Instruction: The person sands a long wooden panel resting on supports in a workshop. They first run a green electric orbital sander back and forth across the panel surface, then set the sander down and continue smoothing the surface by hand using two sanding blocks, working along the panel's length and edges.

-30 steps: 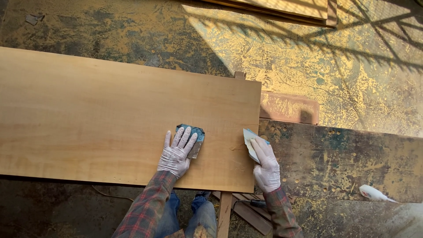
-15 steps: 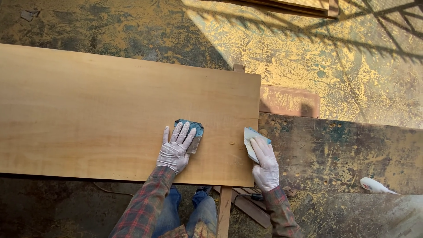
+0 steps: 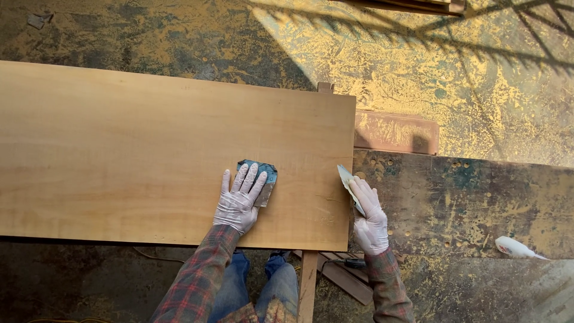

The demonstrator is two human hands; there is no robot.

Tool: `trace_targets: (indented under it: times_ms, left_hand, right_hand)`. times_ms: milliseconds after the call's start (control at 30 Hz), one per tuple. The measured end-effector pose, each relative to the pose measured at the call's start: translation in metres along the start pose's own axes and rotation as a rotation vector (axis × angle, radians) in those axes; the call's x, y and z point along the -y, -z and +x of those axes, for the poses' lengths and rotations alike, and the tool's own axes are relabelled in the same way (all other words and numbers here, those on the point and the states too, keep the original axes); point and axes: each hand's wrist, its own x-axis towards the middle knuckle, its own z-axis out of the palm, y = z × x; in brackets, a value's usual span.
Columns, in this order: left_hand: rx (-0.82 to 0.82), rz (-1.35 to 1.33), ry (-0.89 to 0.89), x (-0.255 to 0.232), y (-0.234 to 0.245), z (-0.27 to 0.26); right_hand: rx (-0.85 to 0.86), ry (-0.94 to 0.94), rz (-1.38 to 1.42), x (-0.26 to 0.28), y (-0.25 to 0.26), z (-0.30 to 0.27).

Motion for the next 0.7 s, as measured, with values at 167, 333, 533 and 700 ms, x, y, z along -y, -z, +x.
trace_targets:
  times_ms: [167, 333, 533, 700]
  left_hand:
    - [-0.030, -0.029, -0.011, 0.000, -0.005, 0.002]
    - [-0.030, -0.058, -0.022, -0.002, -0.006, -0.001]
    - [-0.054, -0.012, -0.027, -0.001, -0.006, -0.001]
    - [-0.063, -0.026, -0.015, 0.000, -0.005, -0.001]
  right_hand:
    - [-0.008, 0.050, -0.346, -0.011, -0.036, -0.020]
    - [0.044, 0.101, -0.447, 0.021, -0.092, -0.018]
    - [0.091, 0.241, -0.506, 0.016, -0.094, 0.008]
    - [0.097, 0.171, -0.661, 0.014, -0.081, -0.032]
